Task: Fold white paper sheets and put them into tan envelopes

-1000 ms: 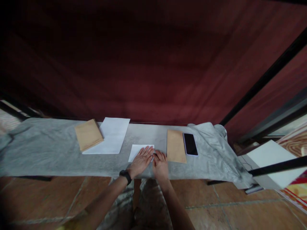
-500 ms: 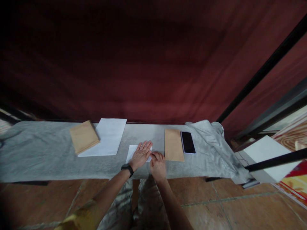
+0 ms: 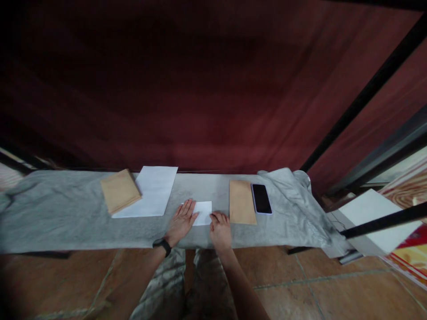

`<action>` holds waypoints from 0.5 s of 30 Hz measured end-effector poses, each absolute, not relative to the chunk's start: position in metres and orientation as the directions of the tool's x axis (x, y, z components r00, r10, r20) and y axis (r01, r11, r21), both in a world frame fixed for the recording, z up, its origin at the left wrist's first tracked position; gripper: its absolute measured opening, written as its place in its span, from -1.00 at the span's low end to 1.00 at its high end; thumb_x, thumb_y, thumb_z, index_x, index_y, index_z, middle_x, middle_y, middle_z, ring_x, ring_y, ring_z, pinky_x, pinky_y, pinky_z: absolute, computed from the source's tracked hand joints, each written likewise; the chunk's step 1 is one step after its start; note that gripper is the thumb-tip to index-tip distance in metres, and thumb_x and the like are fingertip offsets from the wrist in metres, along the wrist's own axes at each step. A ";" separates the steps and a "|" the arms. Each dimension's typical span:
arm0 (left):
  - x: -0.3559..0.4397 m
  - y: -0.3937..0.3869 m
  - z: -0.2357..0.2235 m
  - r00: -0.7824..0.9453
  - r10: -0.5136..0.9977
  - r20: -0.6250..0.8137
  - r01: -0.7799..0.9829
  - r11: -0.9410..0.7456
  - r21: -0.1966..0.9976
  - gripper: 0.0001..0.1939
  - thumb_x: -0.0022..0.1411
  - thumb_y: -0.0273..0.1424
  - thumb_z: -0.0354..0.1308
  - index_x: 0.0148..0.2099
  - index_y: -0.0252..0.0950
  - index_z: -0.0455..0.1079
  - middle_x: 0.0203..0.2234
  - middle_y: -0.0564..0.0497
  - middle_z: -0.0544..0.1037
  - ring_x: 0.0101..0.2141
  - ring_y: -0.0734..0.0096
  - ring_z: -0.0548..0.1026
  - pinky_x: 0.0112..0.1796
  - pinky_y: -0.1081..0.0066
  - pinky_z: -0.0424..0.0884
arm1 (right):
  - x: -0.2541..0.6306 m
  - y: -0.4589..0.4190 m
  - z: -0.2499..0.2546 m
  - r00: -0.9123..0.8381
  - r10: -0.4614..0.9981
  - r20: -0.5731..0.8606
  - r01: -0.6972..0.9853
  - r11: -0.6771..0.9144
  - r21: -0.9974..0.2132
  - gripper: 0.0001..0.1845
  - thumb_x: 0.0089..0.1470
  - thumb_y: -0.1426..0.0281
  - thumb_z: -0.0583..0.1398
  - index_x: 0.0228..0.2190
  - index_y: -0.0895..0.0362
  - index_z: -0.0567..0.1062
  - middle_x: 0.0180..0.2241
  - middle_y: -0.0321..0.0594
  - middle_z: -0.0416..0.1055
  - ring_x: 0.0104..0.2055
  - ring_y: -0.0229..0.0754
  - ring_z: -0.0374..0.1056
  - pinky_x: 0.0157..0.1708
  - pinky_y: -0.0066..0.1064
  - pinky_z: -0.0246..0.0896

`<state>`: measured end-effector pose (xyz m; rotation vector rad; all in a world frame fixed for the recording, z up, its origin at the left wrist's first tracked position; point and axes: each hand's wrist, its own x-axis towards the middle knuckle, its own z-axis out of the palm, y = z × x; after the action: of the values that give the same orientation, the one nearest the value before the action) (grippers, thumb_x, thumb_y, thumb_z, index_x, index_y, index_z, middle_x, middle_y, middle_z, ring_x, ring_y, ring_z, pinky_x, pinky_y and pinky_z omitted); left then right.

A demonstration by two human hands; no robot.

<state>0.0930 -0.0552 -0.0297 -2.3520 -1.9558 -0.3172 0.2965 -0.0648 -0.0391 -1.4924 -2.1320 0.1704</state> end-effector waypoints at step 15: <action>0.070 -0.089 -0.033 0.076 0.972 0.224 0.994 -0.091 0.059 -0.31 0.45 -0.05 -0.28 0.42 -0.37 0.05 0.35 -0.19 0.16 0.36 0.15 0.09 0.29 0.04 0.08 | 0.295 -0.061 -0.040 -0.235 0.868 0.438 0.779 0.438 -0.450 -0.62 0.27 0.47 0.03 -0.02 0.07 0.56 0.08 -0.16 0.48 0.12 -0.11 0.35 0.20 -0.16 0.18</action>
<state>0.0702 -0.0888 -0.0334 -2.2216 -2.0412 -0.3129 0.2954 -0.0612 -0.0396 -1.3783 -2.0513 0.1790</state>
